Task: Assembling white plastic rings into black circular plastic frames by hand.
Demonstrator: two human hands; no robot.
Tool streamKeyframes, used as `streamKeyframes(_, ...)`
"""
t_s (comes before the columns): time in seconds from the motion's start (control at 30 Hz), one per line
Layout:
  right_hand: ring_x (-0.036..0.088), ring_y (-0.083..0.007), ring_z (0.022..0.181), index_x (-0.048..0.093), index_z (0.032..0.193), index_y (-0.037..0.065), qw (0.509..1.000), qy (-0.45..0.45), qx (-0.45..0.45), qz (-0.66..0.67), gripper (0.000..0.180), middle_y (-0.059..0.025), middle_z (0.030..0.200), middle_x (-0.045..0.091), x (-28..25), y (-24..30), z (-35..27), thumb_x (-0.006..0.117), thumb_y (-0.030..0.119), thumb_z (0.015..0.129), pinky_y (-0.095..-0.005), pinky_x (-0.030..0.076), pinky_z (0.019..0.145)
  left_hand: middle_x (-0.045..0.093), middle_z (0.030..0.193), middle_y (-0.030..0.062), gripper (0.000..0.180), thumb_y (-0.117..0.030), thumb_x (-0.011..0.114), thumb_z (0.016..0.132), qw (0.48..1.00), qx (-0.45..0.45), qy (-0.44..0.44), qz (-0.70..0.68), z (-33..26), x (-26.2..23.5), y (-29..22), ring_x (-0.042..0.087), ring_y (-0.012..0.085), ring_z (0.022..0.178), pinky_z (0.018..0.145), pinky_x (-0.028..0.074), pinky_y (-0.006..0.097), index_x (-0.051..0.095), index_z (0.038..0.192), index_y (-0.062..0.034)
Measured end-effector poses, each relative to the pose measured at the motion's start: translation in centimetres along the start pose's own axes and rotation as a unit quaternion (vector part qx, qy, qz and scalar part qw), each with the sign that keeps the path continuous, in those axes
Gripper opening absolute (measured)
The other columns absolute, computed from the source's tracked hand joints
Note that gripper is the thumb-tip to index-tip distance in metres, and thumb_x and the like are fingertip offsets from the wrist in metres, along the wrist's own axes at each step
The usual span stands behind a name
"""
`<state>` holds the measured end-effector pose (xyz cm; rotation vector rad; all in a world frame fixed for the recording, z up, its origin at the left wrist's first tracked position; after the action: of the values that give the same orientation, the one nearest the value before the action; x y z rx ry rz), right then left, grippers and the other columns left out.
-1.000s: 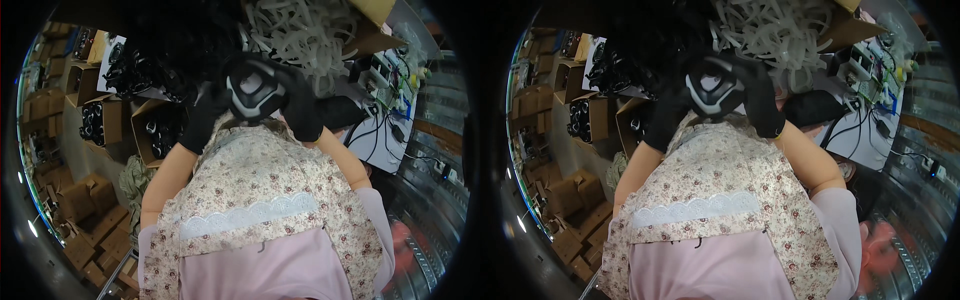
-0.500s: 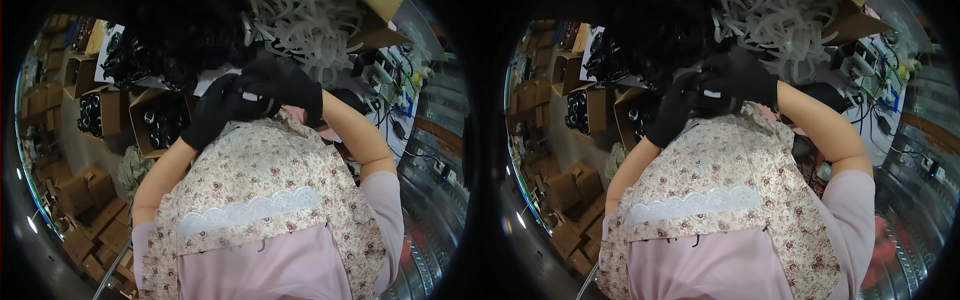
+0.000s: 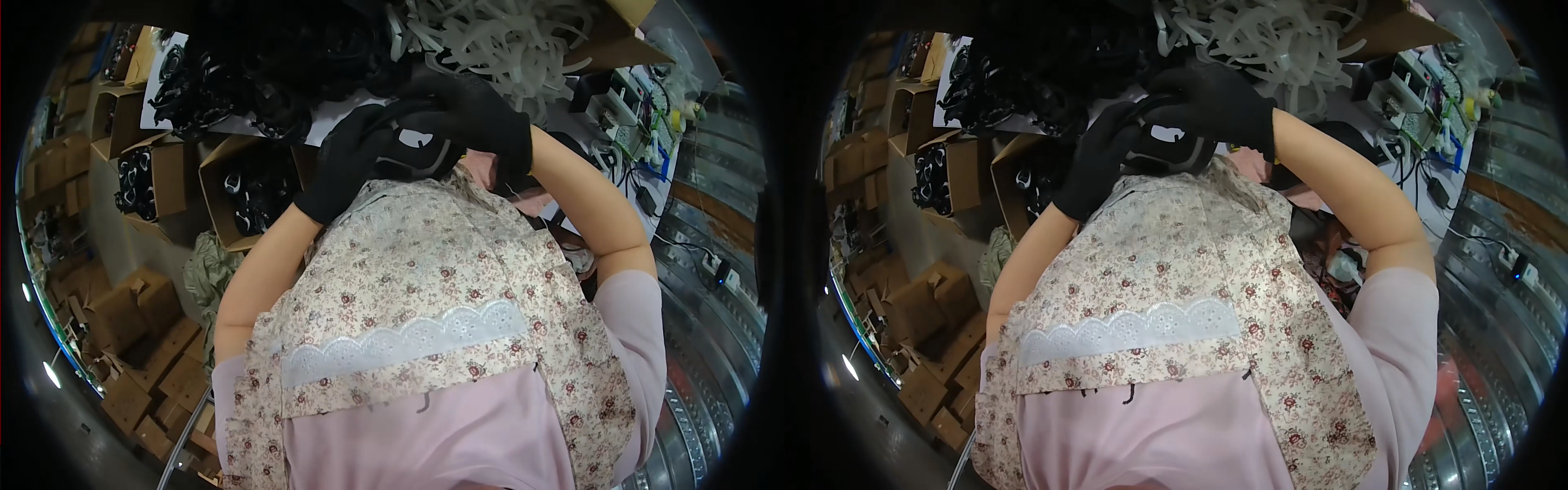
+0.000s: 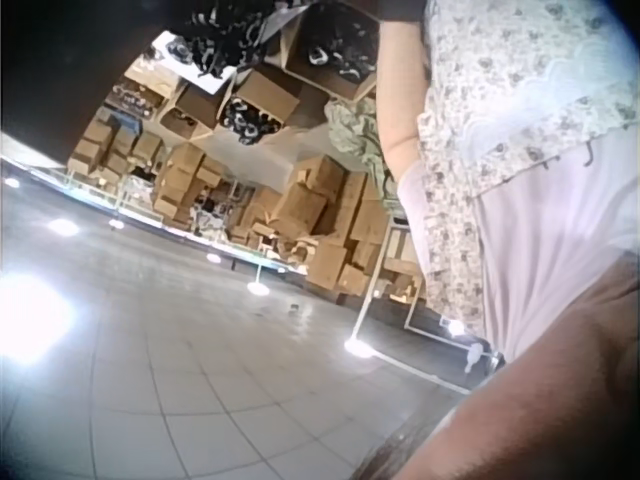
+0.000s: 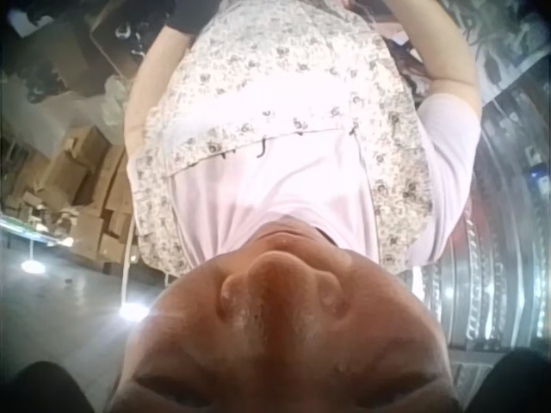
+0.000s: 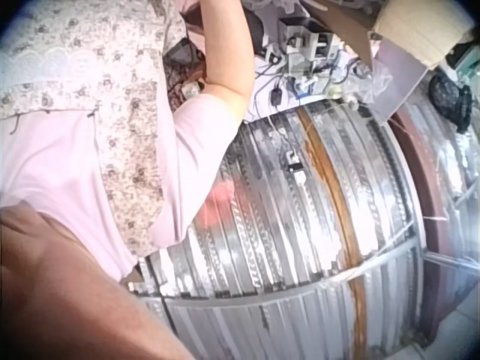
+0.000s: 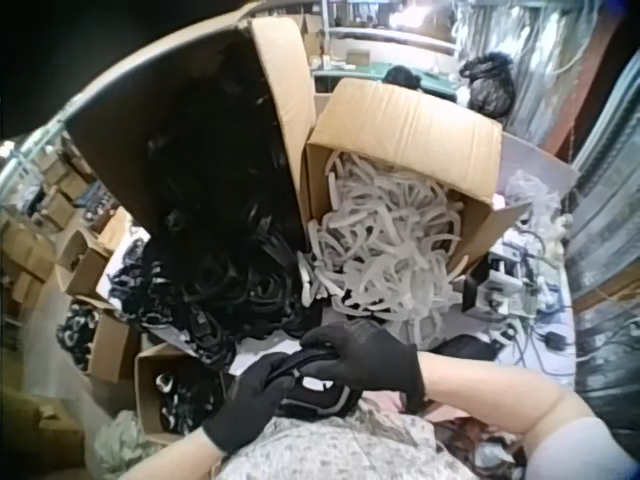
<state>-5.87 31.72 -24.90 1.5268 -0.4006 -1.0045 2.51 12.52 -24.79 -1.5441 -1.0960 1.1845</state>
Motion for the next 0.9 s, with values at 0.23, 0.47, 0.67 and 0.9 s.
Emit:
streamKeyframes(0.23,0.070,-0.0288,0.089,0.075,0.110,0.013,0.992,0.027,0.041,-0.118,0.040,-0.0118,0.096,0.073,-0.2,0.8,0.8,0.072,0.043,0.084,-0.0374,0.054,0.080,0.068,0.109,0.0089,0.030,-0.015,0.062,0.096,0.998,0.039,0.001,0.043,1.0,-0.1,2.2,0.063,0.0172,0.099,0.087,0.050,0.031,0.063,0.122,-0.0013)
streamKeyframes(0.47,0.065,-0.0207,0.105,0.061,0.128,0.006,0.996,0.015,0.059,0.067,0.047,-0.0122,0.120,0.066,-0.3,1.0,1.8,0.074,0.024,0.086,-0.0328,0.052,0.092,0.065,0.116,0.0119,0.034,-0.017,0.063,0.094,0.999,0.003,-0.028,0.041,1.3,-1.4,1.4,0.063,0.0230,0.105,0.091,0.049,0.034,0.062,0.124,-0.0015)
streamKeyframes(0.67,0.059,-0.0165,0.111,0.049,0.138,-0.002,0.914,0.008,0.217,0.342,0.060,-0.0098,0.124,0.062,3.4,0.5,-2.1,0.075,0.024,0.090,-0.0320,0.049,0.097,0.054,0.137,0.0097,0.051,-0.018,0.056,0.100,0.999,-0.003,0.018,-0.042,-0.7,-4.0,-0.6,0.052,0.0168,0.124,0.104,0.043,0.033,0.045,0.146,-0.0005)
streamKeyframes(0.9,0.063,-0.0137,0.093,0.059,0.122,-0.003,0.901,0.034,0.262,0.344,0.038,-0.0080,0.106,0.066,6.9,0.7,-1.3,0.071,0.021,0.094,-0.0285,0.055,0.080,0.065,0.119,0.0097,0.045,-0.028,0.067,0.094,0.992,-0.088,-0.089,-0.034,-4.5,-5.1,0.4,0.060,0.0168,0.109,0.096,0.047,0.032,0.058,0.128,0.0009)
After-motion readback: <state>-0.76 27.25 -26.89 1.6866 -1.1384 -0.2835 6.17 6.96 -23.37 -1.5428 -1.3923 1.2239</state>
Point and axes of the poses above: each hand's wrist, its own z-axis towards the middle knuckle, its own x-axis out of the palm, y = z × x, the point moved 4 cm from there along z, towards the middle knuckle
